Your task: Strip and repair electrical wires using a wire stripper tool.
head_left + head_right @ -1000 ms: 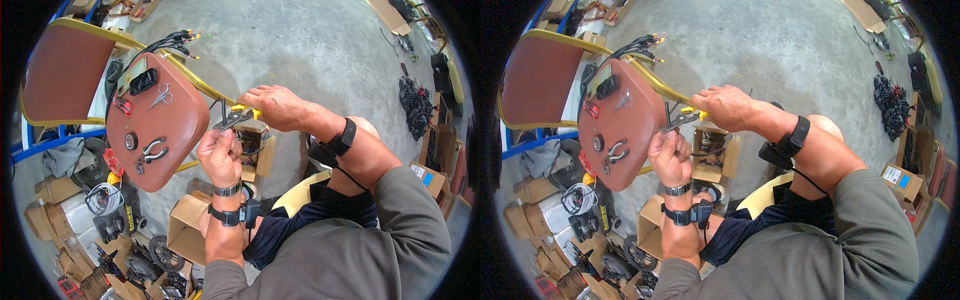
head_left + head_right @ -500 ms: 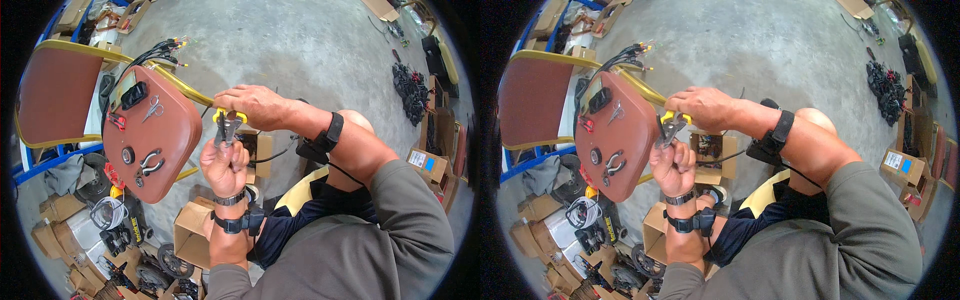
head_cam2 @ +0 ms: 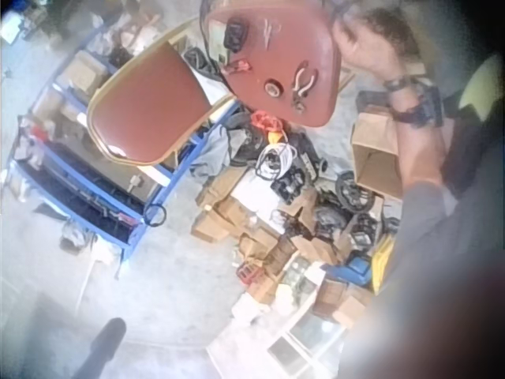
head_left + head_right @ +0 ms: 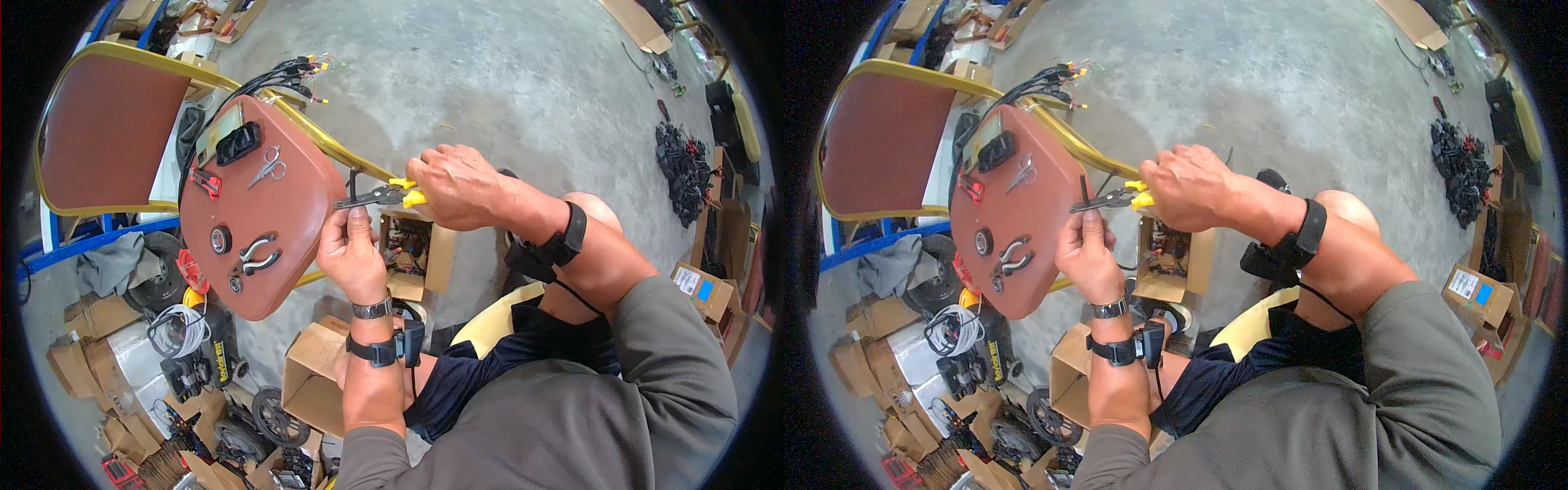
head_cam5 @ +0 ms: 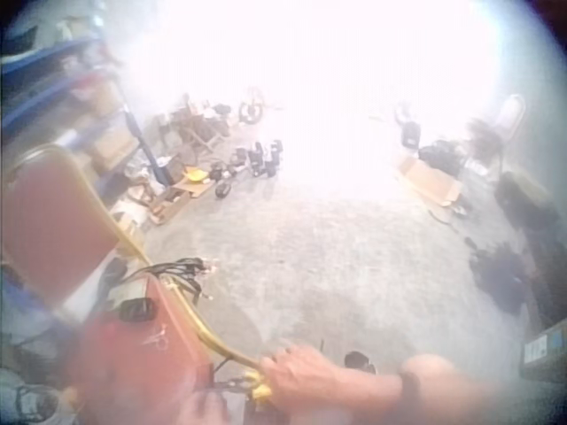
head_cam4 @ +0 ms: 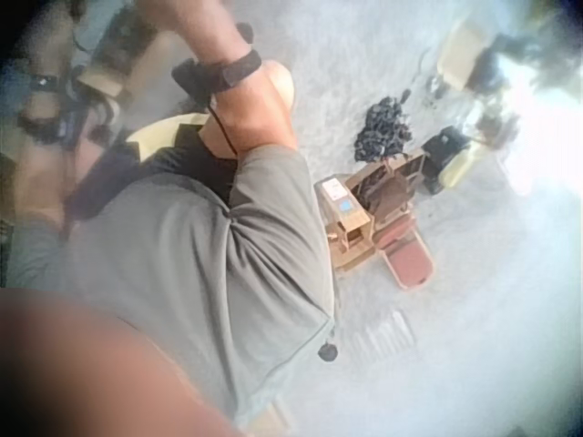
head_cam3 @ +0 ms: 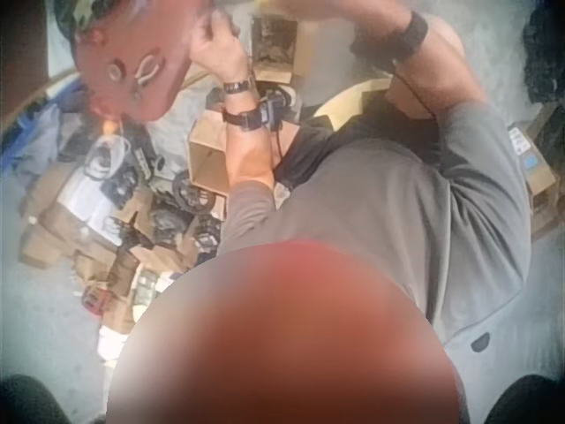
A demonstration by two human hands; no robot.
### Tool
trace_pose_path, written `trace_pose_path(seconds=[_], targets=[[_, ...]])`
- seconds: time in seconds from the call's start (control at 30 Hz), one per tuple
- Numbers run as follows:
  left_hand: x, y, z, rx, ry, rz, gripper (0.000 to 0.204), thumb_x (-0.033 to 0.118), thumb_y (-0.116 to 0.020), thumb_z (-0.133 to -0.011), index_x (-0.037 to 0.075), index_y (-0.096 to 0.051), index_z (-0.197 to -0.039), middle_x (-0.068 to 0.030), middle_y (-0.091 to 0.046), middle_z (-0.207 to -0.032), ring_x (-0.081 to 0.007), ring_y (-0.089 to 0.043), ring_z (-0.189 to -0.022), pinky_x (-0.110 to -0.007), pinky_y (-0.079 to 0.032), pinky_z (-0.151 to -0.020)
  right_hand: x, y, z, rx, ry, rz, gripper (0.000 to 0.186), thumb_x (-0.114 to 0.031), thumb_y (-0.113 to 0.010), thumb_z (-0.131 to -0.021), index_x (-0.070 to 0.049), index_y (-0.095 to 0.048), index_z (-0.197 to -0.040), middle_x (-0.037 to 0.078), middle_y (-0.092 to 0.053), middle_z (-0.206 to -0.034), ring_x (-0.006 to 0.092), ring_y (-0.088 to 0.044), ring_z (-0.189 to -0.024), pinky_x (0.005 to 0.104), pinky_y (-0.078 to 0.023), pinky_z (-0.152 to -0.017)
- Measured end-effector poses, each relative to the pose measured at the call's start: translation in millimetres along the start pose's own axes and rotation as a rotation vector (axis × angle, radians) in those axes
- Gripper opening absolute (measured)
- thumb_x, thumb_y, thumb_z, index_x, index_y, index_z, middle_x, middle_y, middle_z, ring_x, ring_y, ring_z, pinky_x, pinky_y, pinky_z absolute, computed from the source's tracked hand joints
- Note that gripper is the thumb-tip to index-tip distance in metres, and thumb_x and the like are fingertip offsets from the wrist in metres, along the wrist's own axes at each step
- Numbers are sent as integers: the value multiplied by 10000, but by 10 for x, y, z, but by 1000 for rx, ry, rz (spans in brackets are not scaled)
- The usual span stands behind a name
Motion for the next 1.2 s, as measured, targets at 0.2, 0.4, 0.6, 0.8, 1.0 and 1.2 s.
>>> trace_pose_path(seconds=[0.2, 0.4, 0.6, 0.8, 1.0, 1.2], targets=[[-7, -19, 27, -180, 132, 404, 119, 101, -701, -961, 13, -647, -903, 7, -540, -669, -55, -400, -508, -220, -307, -455, 15, -77, 11, 66, 138, -98, 241, -200, -689, -851, 0, -605, -957, 203, -669, -930, 383, -669, -933, 493, -524, -782], [107, -99, 172, -371, 260, 685, 155, 151, -705, -960, 23, -625, -925, -23, -515, -657, -82, -352, -489, -246, -269, -449, 63, -96, -94, 174, 225, -92, 236, -69, -652, -817, -63, -600, -1048, 120, -644, -996, 349, -634, -992, 461, -498, -834], [102, -164, 227, -669, 339, 953, 191, 172, -660, -978, 1, -632, -1057, -42, -498, -696, -99, -375, -526, -245, -286, -465, 24, -51, -123, 317, 348, -212, 317, -37, -647, -799, -103, -599, -1105, 89, -631, -992, 336, -620, -993, 448, -488, -854], [12, -55, 67, -417, 222, 635, 175, 178, -661, -990, 9, -646, -1030, -39, -563, -721, -104, -438, -527, -245, -338, -472, 42, -50, -133, 213, 226, -26, 248, -73, -639, -791, -19, -626, -1033, 151, -664, -958, 371, -655, -945, 458, -512, -827], [-50, -11, -45, -53, 76, 133, 122, 114, -705, -962, 17, -665, -900, -7, -594, -712, -63, -480, -541, -204, -371, -479, 6, -7, -59, 47, 61, 22, 195, -156, -615, -829, 13, -651, -920, 216, -716, -856, 400, -714, -809, 493, -553, -703], [-93, 24, -19, -147, 117, 269, 99, 110, -678, -974, 20, -664, -934, -11, -557, -687, -65, -406, -497, -229, -294, -436, 9, -11, 14, 73, 100, -5, 217, -198, -641, -848, 1, -644, -933, 208, -718, -861, 399, -712, -811, 494, -553, -705]])
Point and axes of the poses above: each hand's wrist, its own z-axis away from the middle knuckle, its own y-axis out of the back of the hand, x = y × z, the point moved 4 cm from there along -z, towards the middle knuckle
